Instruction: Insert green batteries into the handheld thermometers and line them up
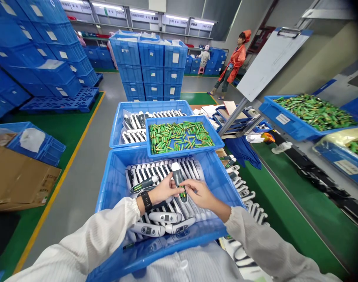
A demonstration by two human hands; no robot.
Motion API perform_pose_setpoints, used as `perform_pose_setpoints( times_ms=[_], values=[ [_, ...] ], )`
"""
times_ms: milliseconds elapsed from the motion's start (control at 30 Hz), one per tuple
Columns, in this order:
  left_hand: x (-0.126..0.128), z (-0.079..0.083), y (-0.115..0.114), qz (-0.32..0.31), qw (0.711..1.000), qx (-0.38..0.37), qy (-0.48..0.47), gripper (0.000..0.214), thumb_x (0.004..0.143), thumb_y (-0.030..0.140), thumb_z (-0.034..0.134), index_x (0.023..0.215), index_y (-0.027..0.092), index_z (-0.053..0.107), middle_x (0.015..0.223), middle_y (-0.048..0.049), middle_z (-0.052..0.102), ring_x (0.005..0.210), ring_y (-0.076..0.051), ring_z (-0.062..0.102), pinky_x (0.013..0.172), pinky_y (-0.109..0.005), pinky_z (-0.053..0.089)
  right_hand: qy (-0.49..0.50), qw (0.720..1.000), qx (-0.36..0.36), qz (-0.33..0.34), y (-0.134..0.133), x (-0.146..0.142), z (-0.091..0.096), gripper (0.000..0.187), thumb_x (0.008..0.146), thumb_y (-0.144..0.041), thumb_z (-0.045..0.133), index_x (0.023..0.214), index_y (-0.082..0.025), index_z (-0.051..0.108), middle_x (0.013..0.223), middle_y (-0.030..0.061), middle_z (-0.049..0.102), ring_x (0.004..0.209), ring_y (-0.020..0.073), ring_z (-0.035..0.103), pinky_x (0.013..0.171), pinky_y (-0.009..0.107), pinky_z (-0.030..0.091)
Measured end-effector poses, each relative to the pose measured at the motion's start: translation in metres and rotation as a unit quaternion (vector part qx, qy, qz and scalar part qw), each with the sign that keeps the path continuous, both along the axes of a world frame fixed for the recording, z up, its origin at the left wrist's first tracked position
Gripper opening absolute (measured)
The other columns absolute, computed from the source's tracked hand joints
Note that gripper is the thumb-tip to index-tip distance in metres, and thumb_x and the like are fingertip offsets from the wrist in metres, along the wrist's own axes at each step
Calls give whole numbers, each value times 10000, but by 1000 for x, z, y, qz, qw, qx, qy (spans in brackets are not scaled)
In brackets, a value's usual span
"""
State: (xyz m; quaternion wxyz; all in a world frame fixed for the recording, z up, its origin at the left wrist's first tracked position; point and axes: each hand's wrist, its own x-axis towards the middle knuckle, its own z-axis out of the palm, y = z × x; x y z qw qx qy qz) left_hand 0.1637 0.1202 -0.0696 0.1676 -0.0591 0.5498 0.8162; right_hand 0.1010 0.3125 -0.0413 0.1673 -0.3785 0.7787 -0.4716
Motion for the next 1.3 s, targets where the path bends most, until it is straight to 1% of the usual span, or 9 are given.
perform_pose_setpoints(
  times_ms=[333,567,800,900,967,1067,1133,1167,1300],
  values=[
    [6,-9,3,-3,999,-16,-30,734,604,349,917,1137,204,433,856,1,662,709,-120,644,601,-225,505,110,985,25,133,8,-5,-13,438,887,-59,409,1153,-228,712,908,62,663,802,169,625,754,285,499],
    [14,-4,9,21,995,-35,-94,729,546,269,933,1107,209,472,887,-2,661,728,-138,669,626,-255,544,103,974,67,188,18,-9,-20,499,889,-60,425,1258,-271,685,1058,74,652,920,176,637,836,300,513],
    [10,-9,4,37,993,-73,-80,754,615,292,897,1229,230,463,992,-33,670,793,-145,678,692,-274,562,104,981,57,151,15,-7,-15,398,948,-221,511,1318,-288,643,1144,84,666,990,206,647,893,333,500],
    [2,-15,-6,55,983,-176,-7,751,700,332,828,1335,225,442,1034,-64,692,869,-183,684,788,-336,563,77,992,48,87,15,-10,-14,440,919,-263,569,1358,-265,583,1137,86,667,870,191,649,821,320,508],
    [-5,-17,-17,61,939,-335,53,726,766,346,757,1405,227,435,1021,-67,711,873,-202,685,818,-352,546,59,996,62,39,16,-14,-16,455,909,-302,586,1359,-241,551,1146,94,668,802,183,639,765,309,501],
    [-14,-15,-38,-15,800,-595,76,660,816,321,671,1441,277,462,981,-62,731,885,-236,691,827,-351,514,73,990,120,20,20,-21,-25,370,907,-342,583,1249,-205,606,1047,102,698,843,222,644,760,318,476],
    [-18,-14,-50,-94,709,-697,48,637,800,286,657,1418,314,507,1002,-82,737,935,-273,694,825,-359,502,79,982,166,44,23,-26,-33,324,886,-359,605,1162,-195,652,920,93,711,827,241,644,732,313,454],
    [-19,-15,-55,-121,681,-722,32,630,785,265,657,1400,323,533,1022,-97,737,959,-291,693,821,-365,500,74,978,185,60,25,-27,-37,312,867,-365,626,1126,-196,669,847,80,706,780,234,638,699,301,440],
    [-18,-25,-65,-160,660,-734,0,621,740,180,652,1346,305,598,1033,-142,737,986,-327,690,818,-377,499,37,971,206,112,22,-25,-56,256,782,-353,708,1002,-221,711,639,5,630,577,166,553,582,254,373]
  ],
)
